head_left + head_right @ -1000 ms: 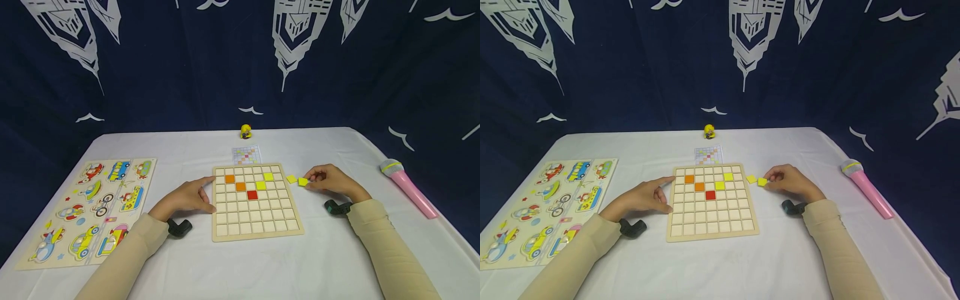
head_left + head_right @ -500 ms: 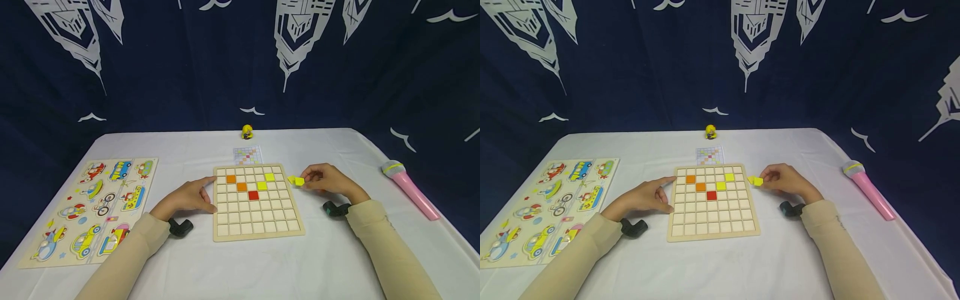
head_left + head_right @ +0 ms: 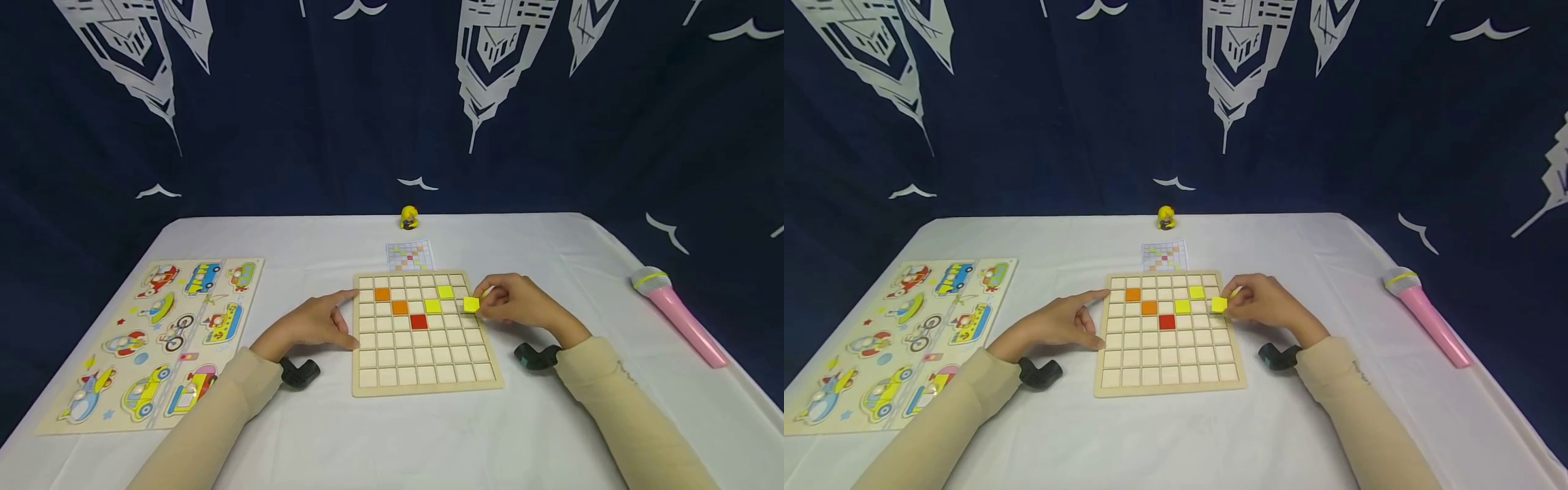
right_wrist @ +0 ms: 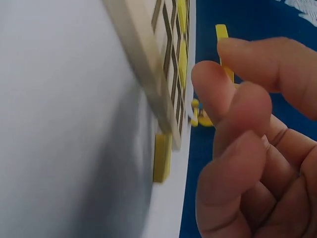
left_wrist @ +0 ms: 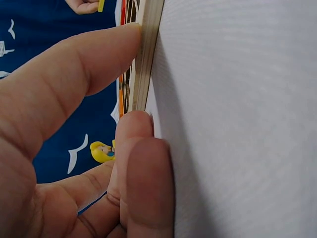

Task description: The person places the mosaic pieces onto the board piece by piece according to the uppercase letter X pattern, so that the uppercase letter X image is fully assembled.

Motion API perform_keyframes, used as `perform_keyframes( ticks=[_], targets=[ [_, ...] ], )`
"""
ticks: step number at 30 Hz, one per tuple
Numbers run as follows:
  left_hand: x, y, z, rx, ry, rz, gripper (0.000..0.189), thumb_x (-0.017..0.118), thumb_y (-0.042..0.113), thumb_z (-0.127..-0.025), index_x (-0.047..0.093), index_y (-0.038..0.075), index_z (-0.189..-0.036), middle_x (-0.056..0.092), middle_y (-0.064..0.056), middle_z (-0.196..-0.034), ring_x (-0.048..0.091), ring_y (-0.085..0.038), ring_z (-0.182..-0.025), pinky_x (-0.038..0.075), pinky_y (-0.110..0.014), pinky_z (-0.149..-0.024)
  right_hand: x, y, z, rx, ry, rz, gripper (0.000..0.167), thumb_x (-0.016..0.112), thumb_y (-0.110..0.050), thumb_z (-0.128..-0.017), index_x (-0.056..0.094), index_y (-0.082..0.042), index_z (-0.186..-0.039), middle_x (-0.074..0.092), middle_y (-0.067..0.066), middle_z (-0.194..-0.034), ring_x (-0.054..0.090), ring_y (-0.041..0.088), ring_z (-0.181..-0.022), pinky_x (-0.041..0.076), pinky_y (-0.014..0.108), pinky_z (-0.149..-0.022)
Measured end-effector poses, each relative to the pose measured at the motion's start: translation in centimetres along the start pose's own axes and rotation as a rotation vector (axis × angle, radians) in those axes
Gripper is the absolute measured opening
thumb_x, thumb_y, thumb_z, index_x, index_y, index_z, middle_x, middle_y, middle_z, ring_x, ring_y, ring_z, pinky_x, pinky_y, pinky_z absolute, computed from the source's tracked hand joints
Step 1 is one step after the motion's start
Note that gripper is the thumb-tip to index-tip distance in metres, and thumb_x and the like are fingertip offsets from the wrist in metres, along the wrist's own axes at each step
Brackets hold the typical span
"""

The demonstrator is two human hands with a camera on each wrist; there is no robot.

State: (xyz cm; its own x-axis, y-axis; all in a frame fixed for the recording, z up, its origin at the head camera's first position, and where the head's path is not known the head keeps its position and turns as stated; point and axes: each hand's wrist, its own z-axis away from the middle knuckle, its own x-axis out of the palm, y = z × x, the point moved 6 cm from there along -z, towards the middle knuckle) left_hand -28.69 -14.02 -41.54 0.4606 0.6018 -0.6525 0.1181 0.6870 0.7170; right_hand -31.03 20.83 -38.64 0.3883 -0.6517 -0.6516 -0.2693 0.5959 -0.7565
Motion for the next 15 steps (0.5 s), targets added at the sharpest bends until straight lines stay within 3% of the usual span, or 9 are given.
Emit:
perform_keyframes(
  ticks=[10, 15],
  targets=[
    [0.0, 0.0, 0.0, -0.004, 0.005, -0.01, 0.105, 0.095, 0.016, -0.078, 0.039, 0.003, -0.166, 0.07, -0.005, -0.087, 0.061, -0.019, -0.082, 0.048, -0.035, -0.083, 1.8, -1.6, 0.0, -0.014, -0.039, -0.033, 0.028, 0.084, -0.004, -0.09, 0.069, 0.003, -0.113, 0.076, 0.007, -0.085, 0.059, 0.015, -0.065, 0.05, 0.027, -0.063],
    [0.0, 0.0, -0.1, 0.001, 0.009, -0.003, 0.105, 0.095, 0.016, -0.078, 0.04, 0.003, -0.165, 0.07, -0.005, -0.088, 0.061, -0.019, -0.081, 0.048, -0.035, -0.083, 2.5, -2.8, 0.1, -0.035, -0.034, 0.002, 0.027, 0.084, -0.005, -0.09, 0.07, 0.001, -0.112, 0.076, 0.003, -0.083, 0.061, 0.015, -0.066, 0.051, 0.028, -0.065]
  ],
)
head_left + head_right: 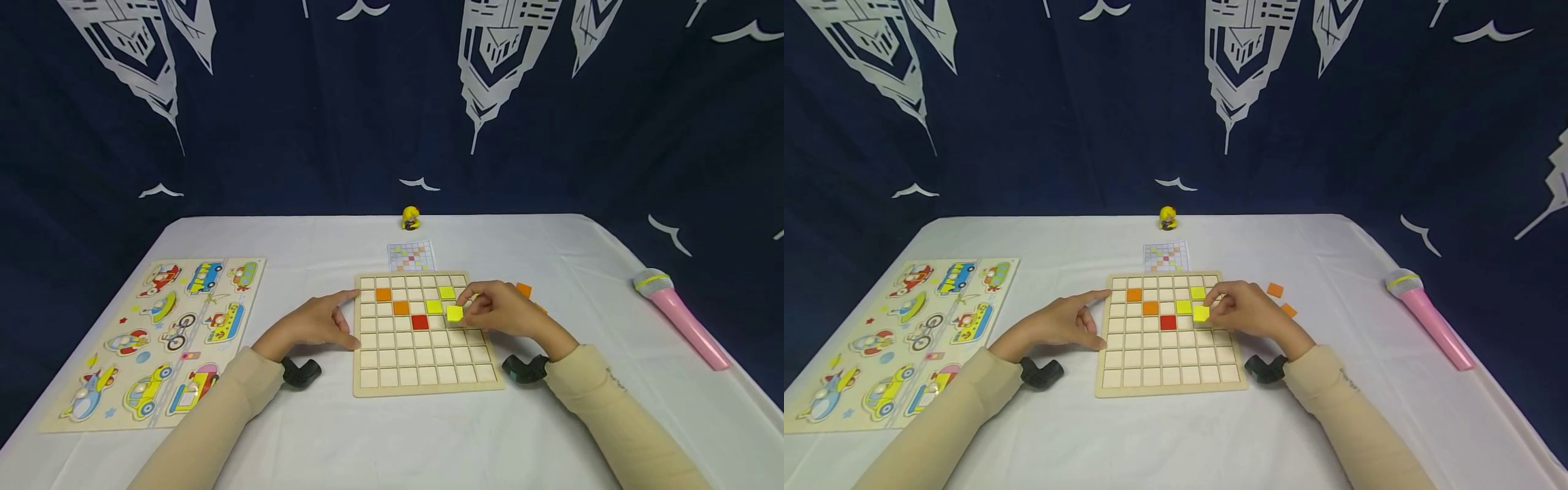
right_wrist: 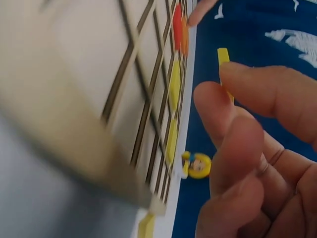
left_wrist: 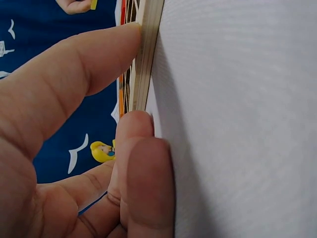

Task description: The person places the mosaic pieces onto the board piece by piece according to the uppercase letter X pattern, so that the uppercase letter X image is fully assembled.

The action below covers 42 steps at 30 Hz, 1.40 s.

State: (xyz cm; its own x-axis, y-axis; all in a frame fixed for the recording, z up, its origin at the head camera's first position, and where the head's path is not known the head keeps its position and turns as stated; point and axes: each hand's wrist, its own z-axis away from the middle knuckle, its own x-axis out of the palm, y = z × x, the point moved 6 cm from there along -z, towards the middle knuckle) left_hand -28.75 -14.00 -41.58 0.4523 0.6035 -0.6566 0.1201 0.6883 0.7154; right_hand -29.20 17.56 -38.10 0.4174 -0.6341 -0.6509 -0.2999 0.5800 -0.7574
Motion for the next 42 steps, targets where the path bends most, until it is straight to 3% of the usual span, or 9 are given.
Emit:
perform_keyframes(
  ticks=[6, 16, 25, 32, 42],
  targets=[
    [0.0, -0.1, 0.0, -0.003, 0.003, 0.014, 0.105, 0.096, 0.016, -0.076, 0.041, 0.004, -0.165, 0.07, -0.005, -0.087, 0.06, -0.019, -0.081, 0.047, -0.034, -0.082, 1.2, -1.6, -0.1, -0.039, -0.003, 0.062, 0.024, 0.085, -0.006, -0.089, 0.073, -0.003, -0.109, 0.075, -0.003, -0.082, 0.063, 0.012, -0.069, 0.051, 0.028, -0.073],
    [0.1, -0.2, 0.0, 0.003, 0.001, 0.015, 0.106, 0.096, 0.016, -0.076, 0.04, 0.003, -0.165, 0.07, -0.004, -0.087, 0.061, -0.018, -0.081, 0.048, -0.034, -0.084, 3.1, -3.0, -0.6, -0.09, -0.02, 0.065, 0.021, 0.083, -0.001, -0.088, 0.072, -0.003, -0.106, 0.075, -0.004, -0.078, 0.056, 0.01, -0.063, 0.047, 0.026, -0.067],
    [0.0, -0.2, 0.1, 0.011, 0.003, 0.032, 0.106, 0.096, 0.017, -0.076, 0.041, 0.003, -0.165, 0.07, -0.005, -0.087, 0.06, -0.018, -0.08, 0.048, -0.033, -0.082, 4.6, -3.4, -1.9, -0.076, -0.052, 0.069, 0.021, 0.084, -0.006, -0.087, 0.074, -0.004, -0.105, 0.073, -0.006, -0.075, 0.049, 0.008, -0.06, 0.044, 0.026, -0.066],
    [0.0, -0.2, 0.0, 0.012, 0.002, 0.018, 0.105, 0.096, 0.017, -0.077, 0.041, 0.003, -0.165, 0.07, -0.004, -0.087, 0.06, -0.017, -0.08, 0.048, -0.033, -0.081, 5.7, -3.9, -2.9, -0.079, -0.088, 0.077, 0.018, 0.086, -0.007, -0.085, 0.074, -0.007, -0.099, 0.071, -0.007, -0.072, 0.057, 0.009, -0.066, 0.047, 0.028, -0.071],
    [-0.2, 0.0, 0.0, 0.0, 0.008, -0.005, 0.105, 0.096, 0.017, -0.077, 0.042, 0.004, -0.165, 0.07, -0.003, -0.086, 0.061, -0.017, -0.081, 0.048, -0.035, -0.085, 6.7, -4.3, -3.6, -0.09, -0.131, 0.083, 0.019, 0.088, -0.007, -0.085, 0.074, -0.007, -0.098, 0.07, -0.006, -0.073, 0.058, 0.008, -0.065, 0.046, 0.026, -0.067]
  ],
)
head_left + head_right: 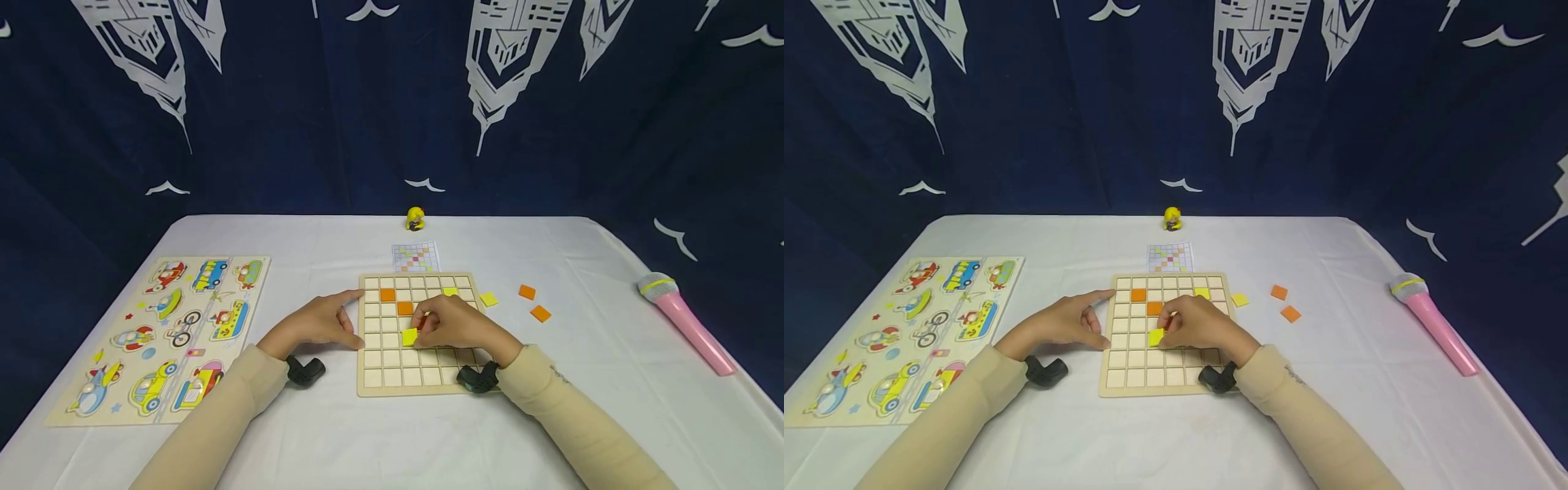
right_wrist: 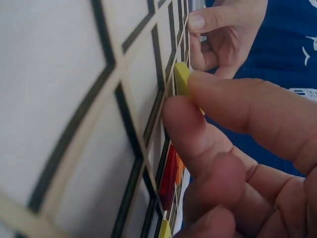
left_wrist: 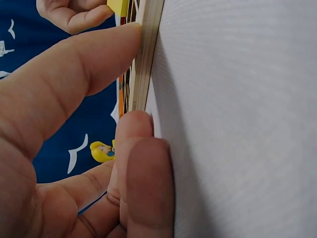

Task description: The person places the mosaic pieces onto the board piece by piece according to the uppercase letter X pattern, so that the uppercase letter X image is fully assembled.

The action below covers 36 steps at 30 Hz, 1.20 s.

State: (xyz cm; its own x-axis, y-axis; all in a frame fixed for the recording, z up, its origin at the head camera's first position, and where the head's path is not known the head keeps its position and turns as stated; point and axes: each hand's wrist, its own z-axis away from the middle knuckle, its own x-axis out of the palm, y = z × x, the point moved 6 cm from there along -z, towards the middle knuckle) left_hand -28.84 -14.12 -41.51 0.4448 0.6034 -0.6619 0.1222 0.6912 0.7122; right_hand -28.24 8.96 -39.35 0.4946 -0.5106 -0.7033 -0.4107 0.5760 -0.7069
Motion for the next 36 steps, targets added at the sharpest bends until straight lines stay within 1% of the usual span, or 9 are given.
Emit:
perform_keyframes(
  ticks=[5, 12, 19, 25, 28, 31, 33, 36],
  targets=[
    [0.0, 0.1, 0.0, 0.0, 0.002, -0.008, 0.104, 0.096, 0.017, -0.077, 0.042, 0.004, -0.165, 0.07, -0.003, -0.086, 0.061, -0.018, -0.081, 0.048, -0.035, -0.085, 0.1, -0.3, -0.2, 0.008, -0.004, 0.015, 0.019, 0.088, -0.006, -0.085, 0.075, -0.006, -0.098, 0.07, -0.006, -0.073, 0.057, 0.008, -0.064, 0.045, 0.026, -0.065],
    [0.0, 0.0, -0.1, -0.004, 0.001, -0.002, 0.105, 0.096, 0.016, -0.077, 0.042, 0.004, -0.165, 0.07, -0.004, -0.086, 0.062, -0.018, -0.08, 0.048, -0.035, -0.085, 0.3, -0.7, -0.3, 0.007, -0.009, 0.048, 0.02, 0.089, -0.004, -0.085, 0.075, -0.004, -0.099, 0.067, -0.003, -0.076, 0.057, 0.009, -0.068, 0.048, 0.027, -0.068],
    [0.0, 0.0, 0.0, -0.015, 0.0, 0.004, 0.105, 0.097, 0.016, -0.077, 0.042, 0.005, -0.165, 0.07, -0.004, -0.087, 0.061, -0.018, -0.081, 0.048, -0.036, -0.087, 0.4, -0.7, -0.3, 0.008, -0.016, 0.051, 0.02, 0.088, -0.002, -0.083, 0.074, -0.004, -0.098, 0.064, -0.003, -0.075, 0.053, 0.009, -0.067, 0.046, 0.027, -0.068],
    [0.0, 0.2, 0.0, -0.01, -0.004, -0.001, 0.104, 0.096, 0.016, -0.077, 0.042, 0.004, -0.165, 0.07, -0.004, -0.087, 0.061, -0.019, -0.081, 0.048, -0.035, -0.085, 0.1, -0.7, 0.1, -0.003, -0.029, 0.05, 0.019, 0.087, -0.006, -0.086, 0.075, -0.005, -0.1, 0.067, -0.005, -0.077, 0.056, 0.009, -0.068, 0.047, 0.028, -0.071],
    [0.0, 0.2, 0.1, -0.012, -0.002, -0.001, 0.104, 0.096, 0.016, -0.077, 0.042, 0.005, -0.165, 0.069, -0.004, -0.087, 0.061, -0.019, -0.081, 0.048, -0.035, -0.086, -0.4, -0.6, 0.5, -0.027, -0.021, 0.039, 0.016, 0.086, -0.009, -0.088, 0.076, -0.006, -0.1, 0.067, -0.006, -0.078, 0.057, 0.01, -0.071, 0.048, 0.028, -0.072],
    [-0.1, 0.2, 0.1, -0.01, -0.001, -0.003, 0.104, 0.096, 0.016, -0.077, 0.042, 0.005, -0.165, 0.069, -0.004, -0.087, 0.061, -0.018, -0.081, 0.048, -0.036, -0.086, -1.0, -0.3, 1.0, -0.06, -0.013, 0.008, 0.012, 0.083, -0.009, -0.092, 0.077, -0.006, -0.101, 0.066, -0.006, -0.079, 0.055, 0.011, -0.072, 0.047, 0.027, -0.072],
    [0.0, 0.1, 0.0, -0.009, -0.002, -0.004, 0.104, 0.096, 0.016, -0.077, 0.042, 0.005, -0.165, 0.069, -0.004, -0.087, 0.061, -0.018, -0.081, 0.048, -0.035, -0.086, -1.5, 0.0, 1.3, -0.09, -0.015, -0.015, 0.01, 0.081, -0.008, -0.094, 0.076, -0.006, -0.102, 0.065, -0.006, -0.08, 0.053, 0.01, -0.069, 0.045, 0.025, -0.069],
    [0.0, 0.1, 0.0, -0.008, -0.004, -0.003, 0.104, 0.096, 0.015, -0.078, 0.041, 0.004, -0.165, 0.069, -0.005, -0.087, 0.06, -0.018, -0.08, 0.047, -0.034, -0.084, -2.3, 0.7, 1.8, -0.107, -0.018, -0.047, 0.011, 0.078, -0.007, -0.096, 0.076, -0.003, -0.106, 0.062, -0.006, -0.082, 0.049, 0.008, -0.066, 0.043, 0.024, -0.067]
  ],
)
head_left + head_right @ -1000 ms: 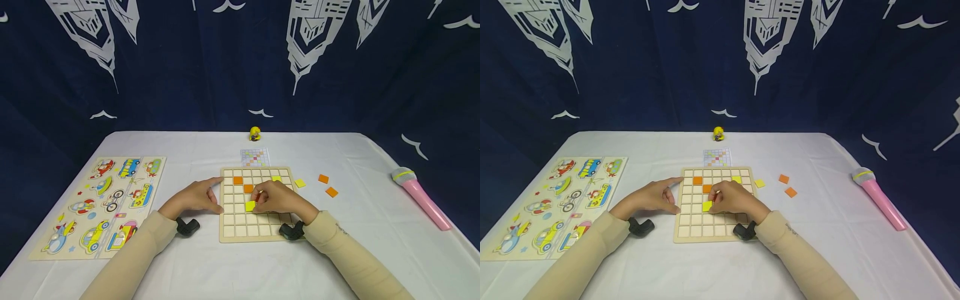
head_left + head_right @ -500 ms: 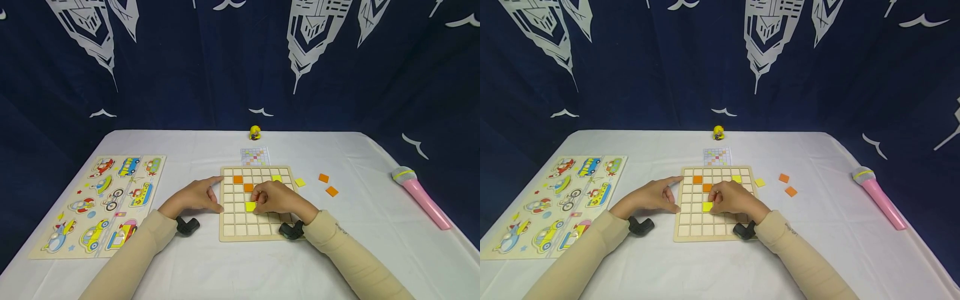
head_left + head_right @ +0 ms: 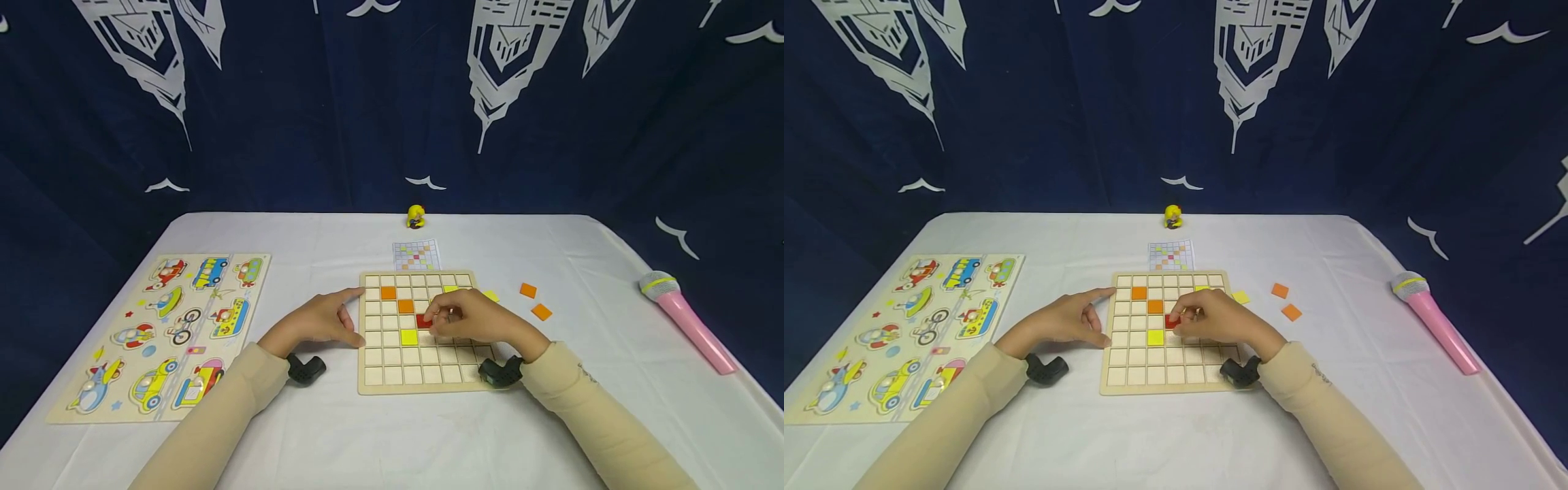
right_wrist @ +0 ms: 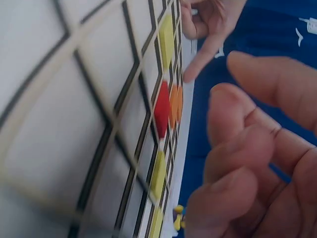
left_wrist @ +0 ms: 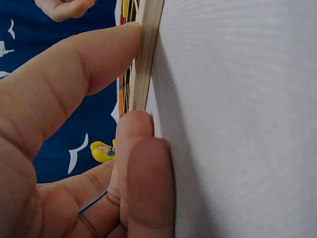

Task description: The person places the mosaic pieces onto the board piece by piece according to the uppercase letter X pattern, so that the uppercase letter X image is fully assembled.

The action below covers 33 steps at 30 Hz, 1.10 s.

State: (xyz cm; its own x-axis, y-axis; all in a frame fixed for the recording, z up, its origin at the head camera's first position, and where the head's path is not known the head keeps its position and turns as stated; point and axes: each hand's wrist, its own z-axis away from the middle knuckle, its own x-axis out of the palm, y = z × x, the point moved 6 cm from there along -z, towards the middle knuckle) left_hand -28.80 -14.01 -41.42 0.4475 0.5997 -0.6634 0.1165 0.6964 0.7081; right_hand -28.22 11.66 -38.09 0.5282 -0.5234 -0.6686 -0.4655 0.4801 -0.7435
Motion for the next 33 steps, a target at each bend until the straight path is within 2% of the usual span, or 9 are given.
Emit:
perform_keyframes(
  ticks=[7, 11, 17, 24, 28, 31, 33],
  targets=[
    [0.1, 0.0, -0.1, -0.007, -0.005, -0.002, 0.103, 0.096, 0.016, -0.078, 0.041, 0.004, -0.165, 0.07, -0.004, -0.086, 0.061, -0.018, -0.08, 0.048, -0.034, -0.084, -1.9, 1.5, 1.7, 0.046, 0.037, -0.04, 0.015, 0.079, -0.008, -0.097, 0.074, 0.0, -0.11, 0.057, -0.004, -0.079, 0.047, 0.009, -0.065, 0.041, 0.024, -0.068],
    [0.1, 0.0, 0.0, -0.003, -0.001, -0.006, 0.104, 0.096, 0.016, -0.078, 0.041, 0.004, -0.165, 0.07, -0.004, -0.087, 0.061, -0.019, -0.081, 0.048, -0.035, -0.086, -3.2, 2.4, 2.8, 0.067, 0.054, -0.081, 0.018, 0.075, -0.004, -0.098, 0.073, 0.003, -0.114, 0.062, 0.001, -0.081, 0.051, 0.01, -0.067, 0.043, 0.025, -0.069],
    [0.1, -0.1, -0.1, -0.004, 0.0, -0.006, 0.104, 0.096, 0.016, -0.077, 0.041, 0.005, -0.165, 0.07, -0.004, -0.087, 0.061, -0.019, -0.082, 0.048, -0.037, -0.087, -5.5, 4.1, 4.6, 0.123, 0.106, -0.092, 0.02, 0.069, 0.001, -0.099, 0.072, 0.007, -0.118, 0.064, 0.01, -0.083, 0.048, 0.01, -0.06, 0.042, 0.025, -0.06],
    [0.0, 0.0, -0.1, -0.003, -0.004, -0.005, 0.104, 0.096, 0.015, -0.078, 0.04, 0.004, -0.165, 0.07, -0.004, -0.087, 0.061, -0.019, -0.081, 0.048, -0.035, -0.084, -7.4, 6.4, 6.4, 0.185, 0.125, -0.095, 0.021, 0.068, -0.004, -0.103, 0.073, 0.006, -0.121, 0.061, 0.006, -0.087, 0.05, 0.012, -0.062, 0.044, 0.028, -0.057],
    [0.1, -0.1, -0.1, -0.012, -0.008, 0.004, 0.104, 0.095, 0.015, -0.078, 0.04, 0.003, -0.166, 0.069, -0.005, -0.087, 0.06, -0.019, -0.08, 0.047, -0.034, -0.081, -8.4, 7.7, 7.4, 0.209, 0.158, -0.11, 0.023, 0.069, -0.006, -0.104, 0.072, 0.006, -0.122, 0.06, 0.006, -0.081, 0.051, 0.014, -0.061, 0.045, 0.029, -0.057],
    [0.1, 0.0, 0.0, -0.016, -0.007, 0.005, 0.104, 0.095, 0.015, -0.078, 0.039, 0.003, -0.166, 0.069, -0.005, -0.087, 0.06, -0.019, -0.08, 0.047, -0.034, -0.08, -9.3, 8.7, 8.1, 0.217, 0.186, -0.115, 0.023, 0.068, -0.005, -0.104, 0.071, 0.009, -0.123, 0.062, 0.007, -0.079, 0.053, 0.016, -0.062, 0.047, 0.03, -0.059],
    [0.1, 0.1, 0.1, -0.014, -0.004, 0.006, 0.104, 0.095, 0.014, -0.079, 0.04, 0.003, -0.165, 0.069, -0.005, -0.087, 0.06, -0.019, -0.08, 0.047, -0.034, -0.08, -9.8, 9.5, 8.7, 0.235, 0.196, -0.117, 0.023, 0.067, -0.004, -0.104, 0.071, 0.01, -0.122, 0.065, 0.007, -0.083, 0.055, 0.017, -0.065, 0.048, 0.03, -0.06]
  ],
)
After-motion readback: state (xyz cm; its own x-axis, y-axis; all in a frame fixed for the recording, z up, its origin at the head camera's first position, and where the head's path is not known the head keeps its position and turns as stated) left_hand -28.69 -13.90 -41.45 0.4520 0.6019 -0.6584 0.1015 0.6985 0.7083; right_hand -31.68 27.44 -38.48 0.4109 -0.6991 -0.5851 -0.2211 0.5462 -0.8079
